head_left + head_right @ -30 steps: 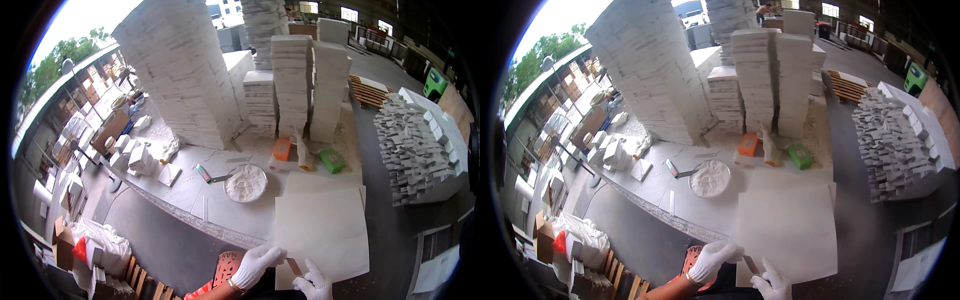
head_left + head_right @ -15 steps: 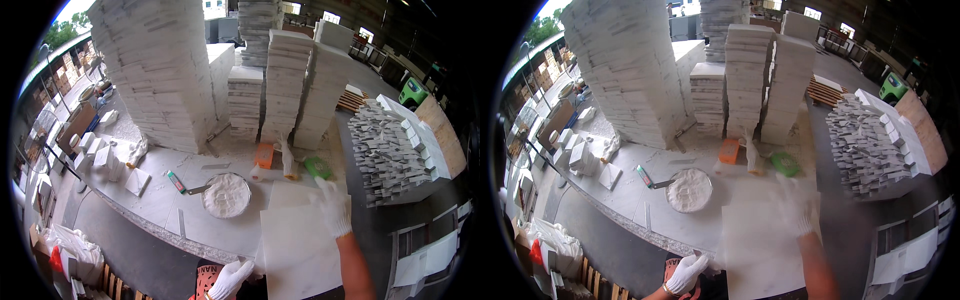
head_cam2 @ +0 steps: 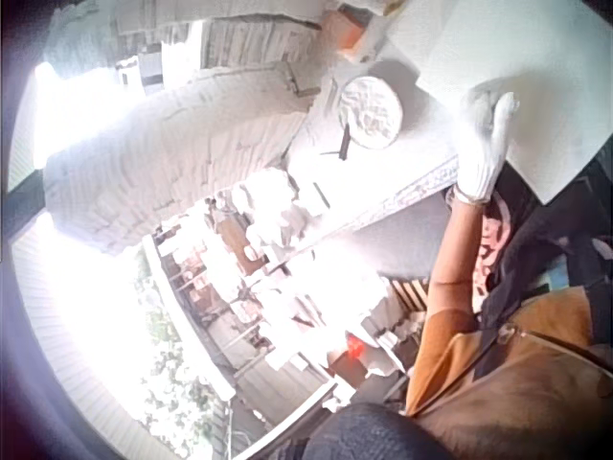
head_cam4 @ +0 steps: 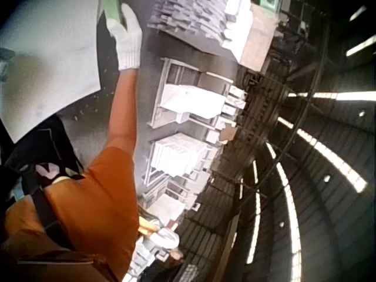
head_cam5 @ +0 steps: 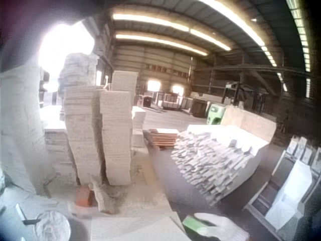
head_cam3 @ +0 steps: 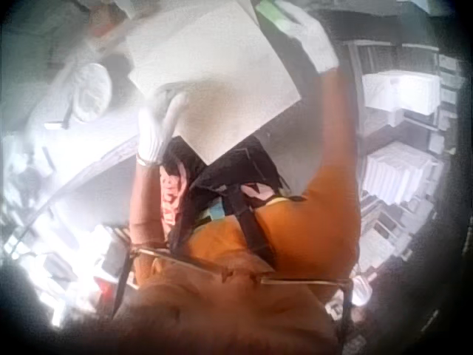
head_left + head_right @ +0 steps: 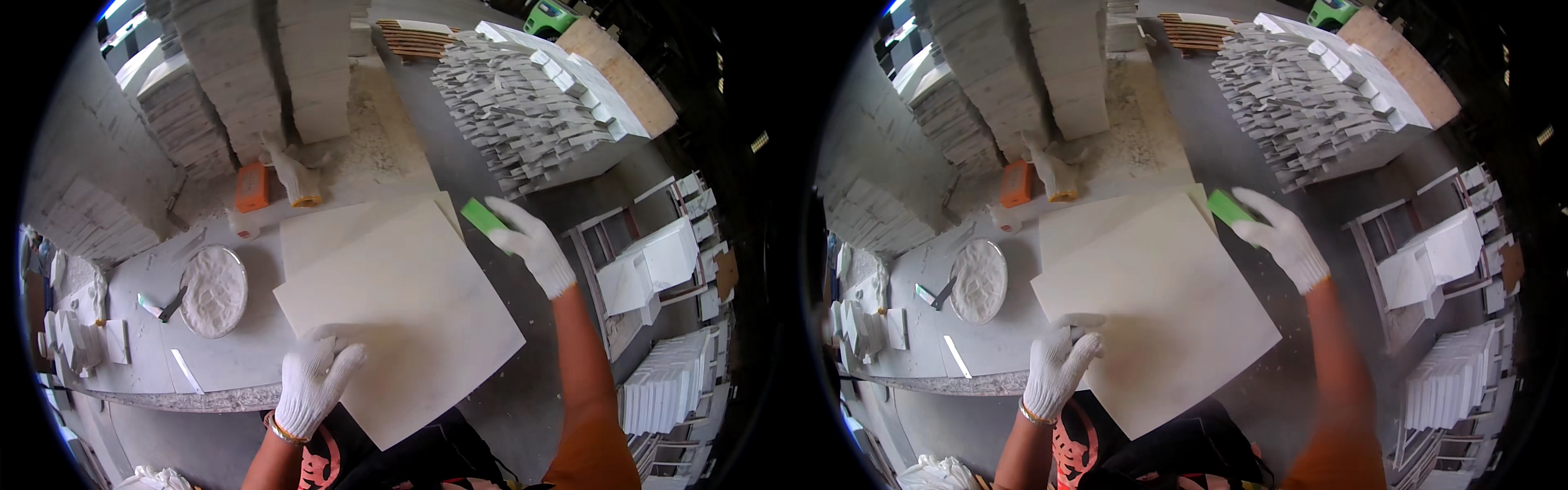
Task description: The person applies a white paste to the edges of white rectangular tiles using a small metal spatula, then smooths the edges with a green sanding block. The person handles tiles one at a time, repeatedly applying paste and sanding edges.
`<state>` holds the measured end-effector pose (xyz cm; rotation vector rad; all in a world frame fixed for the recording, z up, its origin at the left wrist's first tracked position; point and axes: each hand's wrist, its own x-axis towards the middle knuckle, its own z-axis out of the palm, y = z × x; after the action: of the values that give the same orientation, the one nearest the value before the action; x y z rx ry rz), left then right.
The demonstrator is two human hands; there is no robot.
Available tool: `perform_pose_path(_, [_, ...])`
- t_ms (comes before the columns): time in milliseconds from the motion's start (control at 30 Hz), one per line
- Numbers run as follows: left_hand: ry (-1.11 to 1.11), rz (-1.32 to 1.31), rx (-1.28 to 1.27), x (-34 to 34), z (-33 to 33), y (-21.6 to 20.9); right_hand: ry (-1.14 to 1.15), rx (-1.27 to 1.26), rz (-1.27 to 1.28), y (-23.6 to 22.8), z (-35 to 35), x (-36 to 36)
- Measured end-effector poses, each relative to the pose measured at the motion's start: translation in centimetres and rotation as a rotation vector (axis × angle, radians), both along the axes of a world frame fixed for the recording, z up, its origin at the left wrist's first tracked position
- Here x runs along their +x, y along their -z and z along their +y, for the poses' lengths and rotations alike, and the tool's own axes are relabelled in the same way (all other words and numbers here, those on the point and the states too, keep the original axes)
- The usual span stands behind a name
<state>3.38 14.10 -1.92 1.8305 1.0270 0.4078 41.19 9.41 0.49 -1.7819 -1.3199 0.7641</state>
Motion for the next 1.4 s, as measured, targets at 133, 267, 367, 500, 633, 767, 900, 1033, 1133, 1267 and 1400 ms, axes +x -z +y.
perform_pose_path(133, [0.220, -0.127, 0.304, 4.5, 2.7, 2.3, 0.217, -0.197, 0.283, 1.5, -12.2, 0.6])
perform_pose_path(267, [0.297, -0.123, 0.482, 7.9, 3.9, 4.9, 0.295, -0.124, 0.433, 4.7, -17.6, -1.5])
perform_pose_path(367, [0.300, -0.081, 0.530, 8.8, 3.9, 5.6, 0.394, -0.068, 0.542, 6.5, -17.1, -3.1])
perform_pose_path(500, [0.276, -0.070, 0.503, 9.1, 3.5, 5.0, 0.371, -0.103, 0.573, 6.7, -17.3, -2.5])
perform_pose_path(633, [0.258, -0.049, 0.487, 9.0, 3.2, 4.8, 0.286, -0.086, 0.495, 5.4, -19.1, -2.2])
perform_pose_path(767, [0.223, -0.065, 0.461, 9.9, 3.0, 4.3, 0.353, -0.067, 0.577, 7.1, -17.0, -2.2])
perform_pose_path(900, [0.166, -0.007, 0.488, 8.5, 3.0, 4.1, 0.310, -0.076, 0.615, 5.6, -17.3, -2.9])
perform_pose_path(1033, [0.196, -0.073, 0.401, 9.7, 2.9, 3.9, 0.292, -0.014, 0.555, 5.1, -18.8, -3.0])
perform_pose_path(1133, [0.237, -0.106, 0.373, 11.0, 2.2, 3.9, 0.348, 0.053, 0.614, 8.3, -17.7, -1.8])
perform_pose_path(1267, [0.225, -0.138, 0.345, 8.1, 3.8, 6.0, 0.102, 0.052, 0.336, 7.6, -17.2, -2.0])
perform_pose_path(1400, [0.178, -0.096, 0.142, 10.1, 0.6, 3.0, 0.167, 0.156, 0.269, 8.8, -18.9, -3.0])
